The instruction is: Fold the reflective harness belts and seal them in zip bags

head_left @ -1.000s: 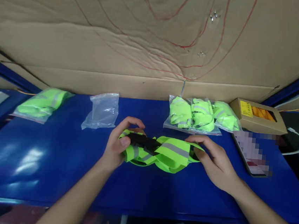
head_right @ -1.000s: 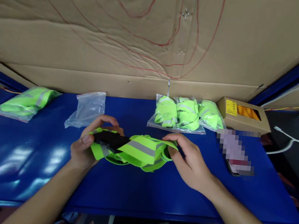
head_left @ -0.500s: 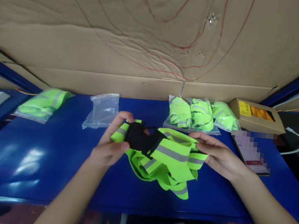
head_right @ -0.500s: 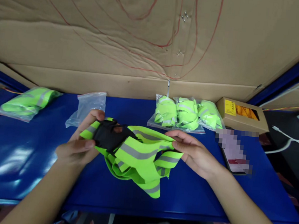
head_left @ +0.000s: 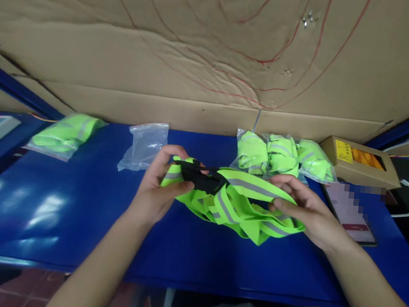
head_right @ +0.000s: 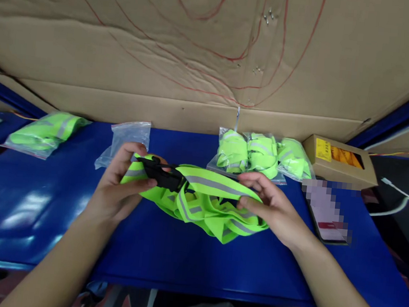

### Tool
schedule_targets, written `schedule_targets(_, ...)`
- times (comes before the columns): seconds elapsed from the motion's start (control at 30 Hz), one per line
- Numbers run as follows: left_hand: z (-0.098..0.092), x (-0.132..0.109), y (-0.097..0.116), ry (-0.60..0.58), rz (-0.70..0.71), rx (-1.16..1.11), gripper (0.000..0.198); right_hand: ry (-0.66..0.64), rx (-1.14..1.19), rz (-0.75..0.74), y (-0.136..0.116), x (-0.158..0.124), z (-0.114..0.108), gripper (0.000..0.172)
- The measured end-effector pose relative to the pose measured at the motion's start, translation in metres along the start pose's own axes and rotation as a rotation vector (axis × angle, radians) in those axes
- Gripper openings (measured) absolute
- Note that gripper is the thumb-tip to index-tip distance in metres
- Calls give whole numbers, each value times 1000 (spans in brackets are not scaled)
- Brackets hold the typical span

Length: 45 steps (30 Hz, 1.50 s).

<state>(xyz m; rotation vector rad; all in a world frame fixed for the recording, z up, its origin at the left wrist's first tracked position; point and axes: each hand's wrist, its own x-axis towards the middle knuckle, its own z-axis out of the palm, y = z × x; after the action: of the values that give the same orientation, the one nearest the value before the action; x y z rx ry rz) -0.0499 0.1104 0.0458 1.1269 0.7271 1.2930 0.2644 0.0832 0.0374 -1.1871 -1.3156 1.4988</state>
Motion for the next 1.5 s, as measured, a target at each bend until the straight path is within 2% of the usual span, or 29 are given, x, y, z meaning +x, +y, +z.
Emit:
schedule_targets(0.1, -1, 1, 4, 96, 3, -64, 42, -44, -221, -100, 8, 3, 0, 40)
schedule_targets(0.17, -4, 3, 6, 153, -8, -140, 42, -95, -281, -98, 15, 6, 0, 33)
schedule_targets(0.27, -12, 7, 8, 253, -22, -256, 40, -138, -281, -67, 19, 9, -1, 31)
schedule_targets(0.4, -19, 11, 7, 322, 6, -302, 33, -109, -221, -25, 16, 9, -2, 36)
schedule_targets(0.47, -18, 11, 7, 302, 4, -336, 33, -161, -218, -18, 18, 7, 1, 37)
schedule_targets(0.53, -15, 10, 5, 264, -13, -401, 34, -271, -251, -56, 24, 3, 9, 41)
schedule_targets(0.6, -11, 8, 4, 205, -24, -462, 38, -325, -338, -134, 32, 0, 21, 61)
schedule_targets(0.67, -8, 6, 2, 118, -33, -497, 43, -269, -445, -212, 40, -3, 35, 89)
schedule_targets(0.7, -6, 4, 1, 71, -40, -504, 45, -222, -487, -244, 42, -3, 41, 93)
schedule_targets(0.73, -6, 3, 0, 30, -45, -504, 46, -178, -516, -274, 44, -3, 46, 84)
schedule_targets(0.83, -9, 2, 2, -35, -21, -475, 46, -83, -515, -355, 45, 1, 49, 27)
schedule_targets(0.87, -11, 2, 4, -36, 19, -466, 46, -35, -485, -362, 44, 3, 46, 18)
schedule_targets(0.93, -17, 4, 10, -9, 135, -453, 47, 94, -364, -309, 42, 7, 36, 15)
schedule_targets(1.03, -28, 9, 19, 72, 279, -393, 49, 272, 6, -129, 32, 12, 21, 16)
schedule_targets(1.1, -35, 12, 23, 121, 310, -334, 50, 318, 294, -55, 19, 13, 13, 12)
schedule_targets(1.17, -40, 15, 25, 160, 315, -299, 48, 317, 496, -45, 5, 13, 8, 11)
schedule_targets(1.23, -44, 18, 24, 200, 287, -294, 44, 297, 594, -42, -8, 12, 3, 11)
schedule_targets(1.33, -51, 23, 21, 221, 206, -282, 39, 314, 623, -20, -16, 12, -4, 10)
schedule_targets(1.4, -56, 24, 19, 155, 125, -213, 42, 391, 617, -3, -16, 13, -9, 11)
schedule_targets(1.5, -61, 19, 16, -5, -24, -39, 50, 507, 615, 17, -11, 17, -16, 11)
